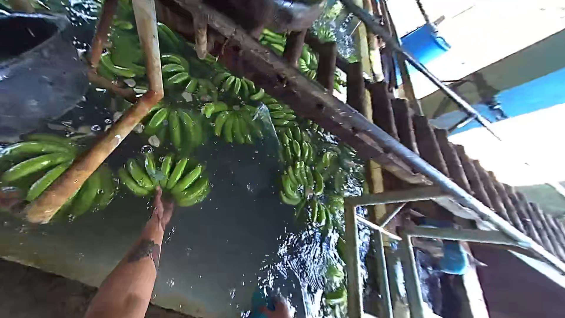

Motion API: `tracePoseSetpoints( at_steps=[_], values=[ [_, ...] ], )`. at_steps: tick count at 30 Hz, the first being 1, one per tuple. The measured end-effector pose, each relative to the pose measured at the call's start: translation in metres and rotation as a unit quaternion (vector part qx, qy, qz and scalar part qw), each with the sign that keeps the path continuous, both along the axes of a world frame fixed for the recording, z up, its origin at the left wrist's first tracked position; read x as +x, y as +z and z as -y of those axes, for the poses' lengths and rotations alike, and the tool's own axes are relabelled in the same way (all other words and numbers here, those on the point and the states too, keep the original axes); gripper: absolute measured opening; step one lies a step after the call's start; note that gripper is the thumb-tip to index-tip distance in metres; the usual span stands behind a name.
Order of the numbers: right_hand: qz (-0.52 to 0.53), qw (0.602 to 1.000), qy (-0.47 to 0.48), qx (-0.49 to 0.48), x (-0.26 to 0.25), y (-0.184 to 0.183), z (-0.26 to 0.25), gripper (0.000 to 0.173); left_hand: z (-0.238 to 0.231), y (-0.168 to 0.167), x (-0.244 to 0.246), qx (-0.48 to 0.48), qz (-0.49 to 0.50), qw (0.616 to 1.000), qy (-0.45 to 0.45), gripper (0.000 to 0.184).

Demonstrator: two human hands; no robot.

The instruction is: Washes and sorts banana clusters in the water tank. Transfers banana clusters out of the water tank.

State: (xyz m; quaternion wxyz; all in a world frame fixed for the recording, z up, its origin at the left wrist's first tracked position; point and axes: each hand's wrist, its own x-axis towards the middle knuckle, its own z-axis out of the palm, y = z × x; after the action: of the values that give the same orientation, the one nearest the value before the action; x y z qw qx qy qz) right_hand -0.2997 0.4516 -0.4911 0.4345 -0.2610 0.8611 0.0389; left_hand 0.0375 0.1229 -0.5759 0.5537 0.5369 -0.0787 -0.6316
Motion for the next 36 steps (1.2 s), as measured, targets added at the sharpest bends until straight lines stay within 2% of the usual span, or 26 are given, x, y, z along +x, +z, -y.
tracePoseSetpoints(
  at_steps=[3,5,7,8,10,11,13,15,17,19,20,21,22,24,27,29,31,32,33,35,36],
  values=[
    [-0.062,0.996,-0.025,-0.066,-0.024,-0.002,0.012,0.056,-0.002,0.014,0.002,0.100,0.055,0.992,-0.048,0.053],
    [-0.126,0.983,-0.109,-0.082,-0.030,-0.014,0.017,0.055,-0.019,0.016,0.021,0.121,0.082,0.981,-0.129,0.054],
    [-0.141,0.968,-0.186,-0.087,-0.027,-0.035,0.029,0.054,-0.042,0.025,0.036,0.119,0.121,0.969,-0.180,0.043],
    [-0.109,0.969,-0.203,-0.093,-0.020,-0.039,0.037,0.053,-0.056,0.027,0.042,0.099,0.091,0.974,-0.182,0.041],
    [0.013,0.962,-0.236,-0.135,0.010,-0.029,0.057,0.044,-0.085,0.024,0.043,0.073,0.020,0.991,-0.111,0.042],
    [0.095,0.945,-0.263,-0.168,0.030,-0.019,0.071,0.040,-0.099,0.022,0.043,0.057,-0.023,0.994,-0.094,0.044],
    [0.258,0.892,-0.292,-0.230,0.073,0.003,0.102,0.047,-0.111,0.021,0.044,0.075,-0.103,0.988,-0.093,0.043],
    [0.343,0.863,-0.235,-0.287,0.123,0.028,0.136,0.053,-0.117,0.025,0.042,0.094,-0.105,0.982,-0.125,0.040],
    [0.332,0.889,-0.052,-0.312,0.168,0.049,0.174,0.062,-0.124,0.042,0.033,0.137,-0.001,0.981,-0.136,0.034],
    [0.186,0.919,0.203,-0.283,0.198,0.062,0.215,0.057,-0.133,0.056,0.026,0.170,0.082,0.970,-0.154,0.036],
    [0.117,0.916,0.278,-0.265,0.204,0.062,0.231,0.049,-0.138,0.060,0.027,0.165,0.096,0.967,-0.169,0.036],
    [0.076,0.917,0.296,-0.258,0.200,0.053,0.245,0.043,-0.140,0.063,0.028,0.143,0.102,0.968,-0.180,0.036],
    [0.059,0.926,0.276,-0.249,0.186,0.040,0.254,0.040,-0.141,0.063,0.029,0.126,0.080,0.973,-0.177,0.034],
    [0.070,0.954,0.207,-0.205,0.141,0.007,0.251,0.044,-0.147,0.056,0.039,0.122,0.009,0.976,-0.181,0.035],
    [0.140,0.979,0.082,-0.123,0.083,-0.024,0.195,0.048,-0.139,0.063,0.048,0.136,0.061,0.961,-0.234,0.037],
    [0.122,0.990,-0.009,-0.072,0.066,-0.024,0.144,0.043,-0.125,0.081,0.041,0.123,0.121,0.941,-0.292,0.052],
    [0.149,0.963,-0.202,-0.100,0.075,-0.032,0.096,0.037,-0.107,0.088,0.025,0.062,0.154,0.922,-0.351,0.076],
    [0.195,0.929,-0.295,-0.111,0.083,-0.034,0.080,0.039,-0.098,0.085,0.011,0.024,0.189,0.901,-0.389,0.082],
    [0.241,0.897,-0.347,-0.127,0.090,-0.032,0.071,0.038,-0.092,0.081,-0.009,-0.015,0.239,0.870,-0.430,0.083],
    [0.328,0.846,-0.378,-0.183,0.107,-0.010,0.075,0.023,-0.087,0.074,-0.050,-0.074,0.336,0.787,-0.513,0.073],
    [0.376,0.829,-0.354,-0.216,0.114,0.011,0.084,0.026,-0.092,0.072,-0.066,-0.094,0.359,0.753,-0.543,0.065]
  ],
)
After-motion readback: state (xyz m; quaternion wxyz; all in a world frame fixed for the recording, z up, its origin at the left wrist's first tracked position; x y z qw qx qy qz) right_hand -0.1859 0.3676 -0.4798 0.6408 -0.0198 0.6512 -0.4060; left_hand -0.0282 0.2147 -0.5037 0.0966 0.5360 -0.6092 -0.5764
